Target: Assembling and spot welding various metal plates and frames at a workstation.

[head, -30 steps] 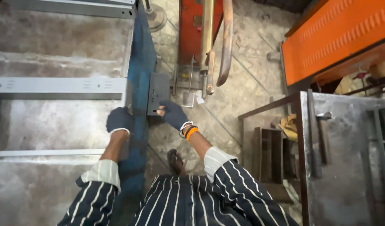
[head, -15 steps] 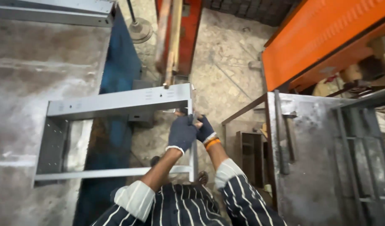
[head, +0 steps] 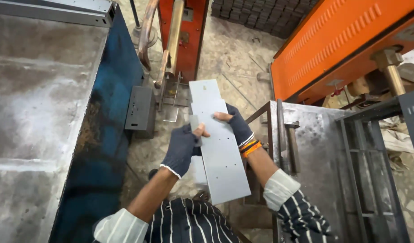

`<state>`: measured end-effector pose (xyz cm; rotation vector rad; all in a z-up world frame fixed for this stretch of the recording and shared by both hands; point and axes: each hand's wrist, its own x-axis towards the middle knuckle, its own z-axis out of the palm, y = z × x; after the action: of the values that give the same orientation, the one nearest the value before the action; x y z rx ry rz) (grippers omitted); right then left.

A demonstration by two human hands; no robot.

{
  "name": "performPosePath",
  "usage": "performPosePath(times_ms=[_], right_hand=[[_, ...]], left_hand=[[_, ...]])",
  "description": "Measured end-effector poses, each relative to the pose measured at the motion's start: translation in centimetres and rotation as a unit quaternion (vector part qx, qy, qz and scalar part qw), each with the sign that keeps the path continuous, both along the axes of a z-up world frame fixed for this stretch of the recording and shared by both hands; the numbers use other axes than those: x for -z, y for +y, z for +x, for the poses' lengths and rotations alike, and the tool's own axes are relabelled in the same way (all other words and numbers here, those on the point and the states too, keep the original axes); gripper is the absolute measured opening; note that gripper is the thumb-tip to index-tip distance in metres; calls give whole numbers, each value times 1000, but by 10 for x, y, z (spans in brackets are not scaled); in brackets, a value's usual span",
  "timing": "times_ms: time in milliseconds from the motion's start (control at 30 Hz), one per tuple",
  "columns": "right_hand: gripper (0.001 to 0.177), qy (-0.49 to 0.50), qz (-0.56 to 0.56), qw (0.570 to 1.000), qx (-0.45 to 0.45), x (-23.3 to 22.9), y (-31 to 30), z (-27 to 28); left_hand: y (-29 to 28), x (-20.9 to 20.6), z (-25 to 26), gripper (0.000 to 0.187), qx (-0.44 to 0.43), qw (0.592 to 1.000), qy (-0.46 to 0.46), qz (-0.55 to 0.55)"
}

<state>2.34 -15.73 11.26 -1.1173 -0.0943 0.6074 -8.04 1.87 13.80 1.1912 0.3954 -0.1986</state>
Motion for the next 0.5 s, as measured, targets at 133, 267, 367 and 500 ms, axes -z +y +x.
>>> performPosePath(times_ms=[133,267,367,500], right_hand=[[46,-58,-62,996,-32,-3,-10,-10],[46,-90,-153,983,-39,-26,-15,-14],[44,-116,-189,974,-55,-25,-14,-10],[43,-171,-244,948,-113,-22,7,-11]], left_hand=[[-12,22,-18,33,-31,998,36,-42],[-18,31,-24,33,2,997,36,-67],[-7,41,-29,36,53,997,17,-52],[24,39,-41,41,139,990,3,23]])
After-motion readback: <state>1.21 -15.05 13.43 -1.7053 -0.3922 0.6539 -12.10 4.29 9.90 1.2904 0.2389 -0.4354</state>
